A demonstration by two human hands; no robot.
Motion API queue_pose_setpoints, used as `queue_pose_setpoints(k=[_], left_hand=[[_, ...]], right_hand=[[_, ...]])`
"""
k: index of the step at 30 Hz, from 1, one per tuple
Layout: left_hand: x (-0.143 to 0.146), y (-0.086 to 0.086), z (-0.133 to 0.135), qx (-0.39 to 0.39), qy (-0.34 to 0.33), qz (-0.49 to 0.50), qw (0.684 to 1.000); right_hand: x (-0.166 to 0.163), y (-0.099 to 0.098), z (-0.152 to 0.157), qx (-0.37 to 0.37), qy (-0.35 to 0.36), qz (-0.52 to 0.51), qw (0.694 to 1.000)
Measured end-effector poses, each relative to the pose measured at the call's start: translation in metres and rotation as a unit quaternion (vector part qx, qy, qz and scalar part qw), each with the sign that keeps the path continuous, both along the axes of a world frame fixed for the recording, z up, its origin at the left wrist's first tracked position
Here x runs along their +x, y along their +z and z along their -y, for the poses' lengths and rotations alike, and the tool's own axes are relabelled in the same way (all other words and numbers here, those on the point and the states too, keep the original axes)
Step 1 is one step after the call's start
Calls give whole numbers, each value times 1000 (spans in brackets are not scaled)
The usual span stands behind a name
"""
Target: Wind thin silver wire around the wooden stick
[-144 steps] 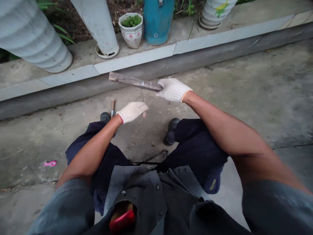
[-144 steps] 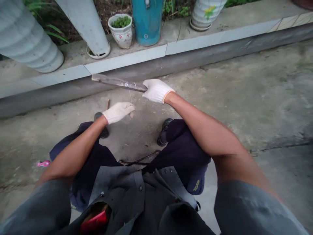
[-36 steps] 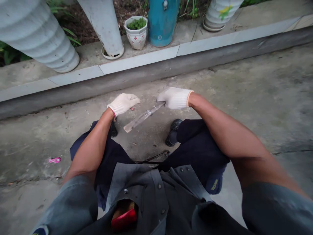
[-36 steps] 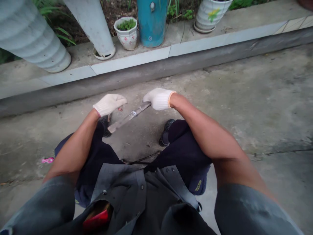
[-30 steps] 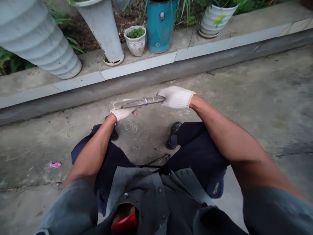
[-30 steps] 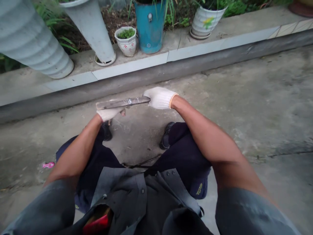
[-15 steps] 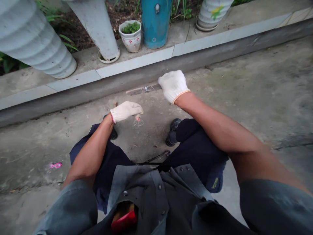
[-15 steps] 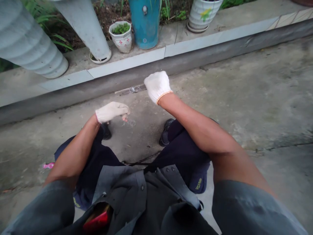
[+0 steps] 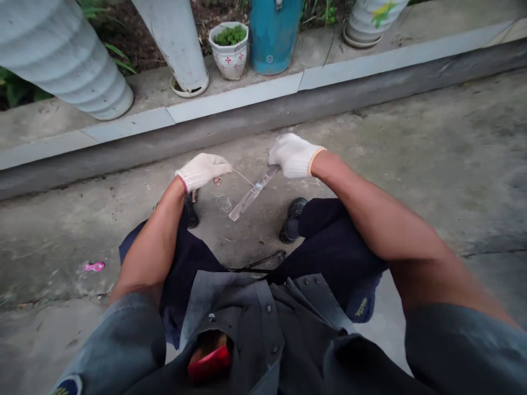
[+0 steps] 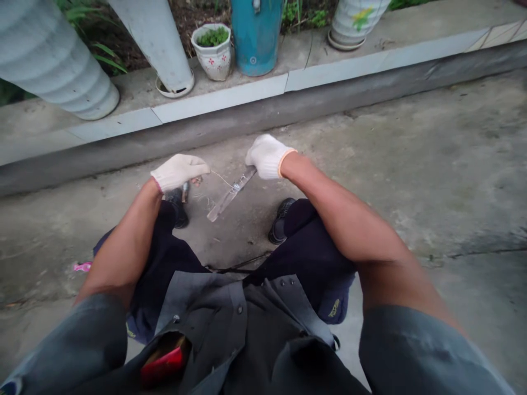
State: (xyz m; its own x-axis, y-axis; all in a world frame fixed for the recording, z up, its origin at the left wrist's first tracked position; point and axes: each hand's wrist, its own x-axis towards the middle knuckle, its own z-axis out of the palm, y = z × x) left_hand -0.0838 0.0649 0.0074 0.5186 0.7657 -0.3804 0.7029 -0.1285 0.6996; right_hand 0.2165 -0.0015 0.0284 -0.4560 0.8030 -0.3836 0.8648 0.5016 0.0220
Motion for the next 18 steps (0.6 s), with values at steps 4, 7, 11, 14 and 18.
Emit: queue_pose_setpoints(k=[4, 7, 11, 14, 18], left_hand=[[3, 0, 2, -6, -15, 20, 1000], [6, 3, 9, -16, -32, 46, 998], [9, 7, 17, -21, -41, 66, 997], [11, 7, 19, -33, -38, 72, 996], [16, 10, 22, -55, -13, 45, 997]], right_hand=[[4, 12, 10, -94, -19, -77, 992], [-1, 26, 14, -91, -91, -165, 978], [-13, 37, 13, -13, -209, -189, 959], [-17, 33, 10, 59, -259, -151, 952], [-17, 23, 4, 136, -275, -79, 949]])
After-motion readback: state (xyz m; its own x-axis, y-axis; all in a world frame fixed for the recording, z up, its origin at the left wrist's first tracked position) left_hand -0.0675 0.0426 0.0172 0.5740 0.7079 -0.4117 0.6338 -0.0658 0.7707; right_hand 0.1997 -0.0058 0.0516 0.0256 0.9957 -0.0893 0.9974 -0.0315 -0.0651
